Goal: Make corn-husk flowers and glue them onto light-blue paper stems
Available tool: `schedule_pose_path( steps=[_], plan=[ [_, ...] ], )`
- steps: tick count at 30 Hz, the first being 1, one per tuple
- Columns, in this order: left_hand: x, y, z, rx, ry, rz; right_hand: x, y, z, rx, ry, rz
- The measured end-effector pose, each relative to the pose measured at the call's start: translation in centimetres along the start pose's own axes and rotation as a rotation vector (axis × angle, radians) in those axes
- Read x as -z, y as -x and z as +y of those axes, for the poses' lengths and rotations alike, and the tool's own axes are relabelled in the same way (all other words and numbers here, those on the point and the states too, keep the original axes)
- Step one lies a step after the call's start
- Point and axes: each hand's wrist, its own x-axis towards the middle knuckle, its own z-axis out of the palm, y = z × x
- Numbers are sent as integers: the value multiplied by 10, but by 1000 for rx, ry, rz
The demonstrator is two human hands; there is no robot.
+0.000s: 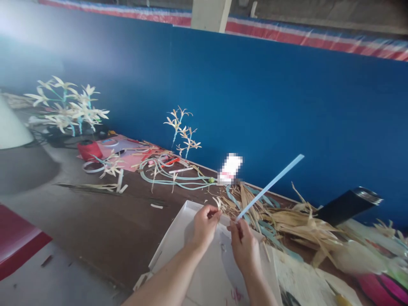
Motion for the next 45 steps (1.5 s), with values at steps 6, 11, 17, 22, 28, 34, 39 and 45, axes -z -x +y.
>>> schedule_pose_path(
  steps=[6,11,17,22,28,34,39,45],
  plan=[
    [1,5,3,-33,-65,-18,3,-1,-2,8,13,22],
    [2,8,6,-60,-111,-13,1,-2,-2,7,16,18],
    [3,12,15,-20,-66,21,-3,-1,3,40,2,15],
    [12,11,35,67,0,33,-9,-1,8,20,22,8],
    [46,2,52,25,-133,6,-9,-1,6,41,-14,17],
    [74,5,41,60,-642,-19,-5,0,-2,53,-17,24],
    [74,7,31,104,-833,-17,-3,0,-4,44,-30,35],
    [70,7,27,105,-972,-7,-4,0,-3,43,-39,33]
  ],
)
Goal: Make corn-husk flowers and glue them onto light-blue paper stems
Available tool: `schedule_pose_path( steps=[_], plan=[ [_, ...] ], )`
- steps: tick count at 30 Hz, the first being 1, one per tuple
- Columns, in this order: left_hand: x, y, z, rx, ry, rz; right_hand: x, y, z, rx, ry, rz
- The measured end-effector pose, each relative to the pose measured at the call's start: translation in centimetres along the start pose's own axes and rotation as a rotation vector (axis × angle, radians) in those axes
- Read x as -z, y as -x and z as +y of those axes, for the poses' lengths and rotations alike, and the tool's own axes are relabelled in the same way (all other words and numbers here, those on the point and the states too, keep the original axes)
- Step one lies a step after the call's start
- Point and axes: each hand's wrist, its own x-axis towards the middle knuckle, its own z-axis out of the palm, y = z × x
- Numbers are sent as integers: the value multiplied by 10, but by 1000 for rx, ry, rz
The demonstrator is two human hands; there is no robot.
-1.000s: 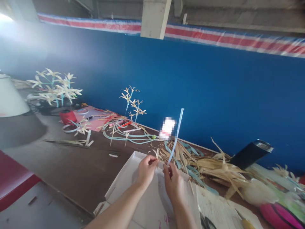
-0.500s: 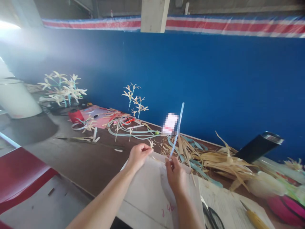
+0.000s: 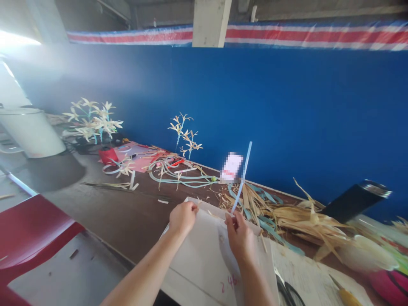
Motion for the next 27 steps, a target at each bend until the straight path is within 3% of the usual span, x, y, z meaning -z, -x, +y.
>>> schedule_pose_path(
  steps=[11,27],
  plan=[
    [-3,1,5,2,-136,9,-2,-1,7,16,-24,-6],
    [-5,3,3,-111,-255,72,-6,0,9,-29,-119,-6]
  ],
)
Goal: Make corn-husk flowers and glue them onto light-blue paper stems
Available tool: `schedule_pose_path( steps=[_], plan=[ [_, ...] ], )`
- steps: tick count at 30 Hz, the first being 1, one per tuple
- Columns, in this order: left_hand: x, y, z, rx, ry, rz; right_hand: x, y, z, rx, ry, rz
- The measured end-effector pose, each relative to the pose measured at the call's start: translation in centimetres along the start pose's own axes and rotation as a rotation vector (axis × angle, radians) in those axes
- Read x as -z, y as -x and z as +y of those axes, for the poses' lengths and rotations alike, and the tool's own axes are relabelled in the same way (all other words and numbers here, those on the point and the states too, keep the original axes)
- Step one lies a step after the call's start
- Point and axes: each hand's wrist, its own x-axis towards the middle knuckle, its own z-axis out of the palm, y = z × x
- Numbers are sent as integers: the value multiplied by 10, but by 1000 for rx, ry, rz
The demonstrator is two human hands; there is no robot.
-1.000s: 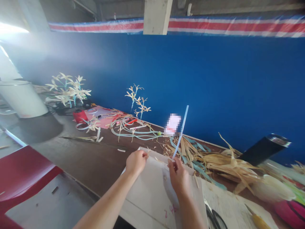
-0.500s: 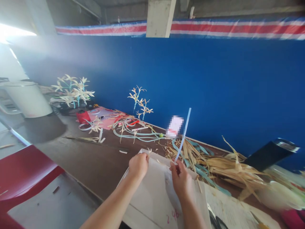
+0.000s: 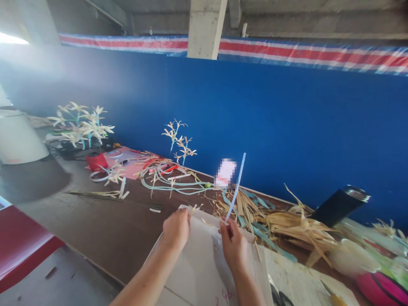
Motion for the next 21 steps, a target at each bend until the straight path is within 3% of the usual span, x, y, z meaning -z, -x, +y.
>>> schedule_pose_path(
  steps=[21],
  plan=[
    [-2,5,-7,-66,199,213,2,-1,-3,-32,17,-1]
  ],
)
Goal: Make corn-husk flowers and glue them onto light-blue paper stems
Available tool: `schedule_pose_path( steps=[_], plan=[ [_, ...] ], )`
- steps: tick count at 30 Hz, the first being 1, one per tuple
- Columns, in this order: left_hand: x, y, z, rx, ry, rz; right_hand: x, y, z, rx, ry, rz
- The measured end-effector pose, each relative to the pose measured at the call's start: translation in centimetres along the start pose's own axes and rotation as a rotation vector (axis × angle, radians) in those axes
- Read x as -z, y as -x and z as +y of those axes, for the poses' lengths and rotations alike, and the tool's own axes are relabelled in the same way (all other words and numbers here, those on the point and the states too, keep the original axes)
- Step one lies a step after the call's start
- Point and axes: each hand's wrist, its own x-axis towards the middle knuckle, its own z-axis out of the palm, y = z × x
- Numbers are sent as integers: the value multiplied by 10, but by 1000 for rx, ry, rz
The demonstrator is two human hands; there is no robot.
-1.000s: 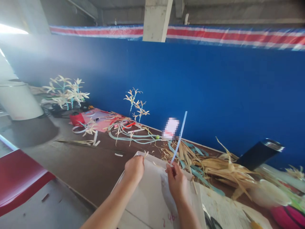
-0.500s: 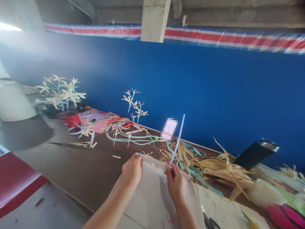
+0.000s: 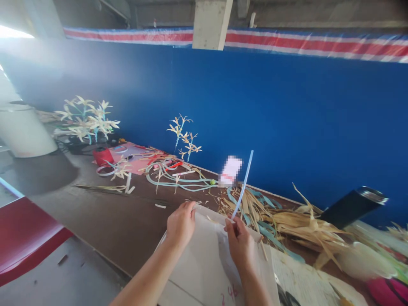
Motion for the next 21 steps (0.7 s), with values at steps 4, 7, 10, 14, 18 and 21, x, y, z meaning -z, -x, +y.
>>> schedule_pose_path(
  steps=[4,7,10,14,18,21],
  plan=[
    [-4,-2,-6,-46,4,42,1,0,-2,-5,1,1],
    [-5,-2,-8,-71,13,73,1,0,-1,-21,21,2],
    [-4,-1,-7,-85,43,114,0,0,1,-20,18,-3],
    [-1,-1,-4,-94,67,141,0,0,1,-9,12,-1],
    [-1,-1,-5,-92,125,133,1,1,-2,6,16,13],
    [-1,-2,-6,-78,140,136,2,1,-3,1,15,21]
  ],
)
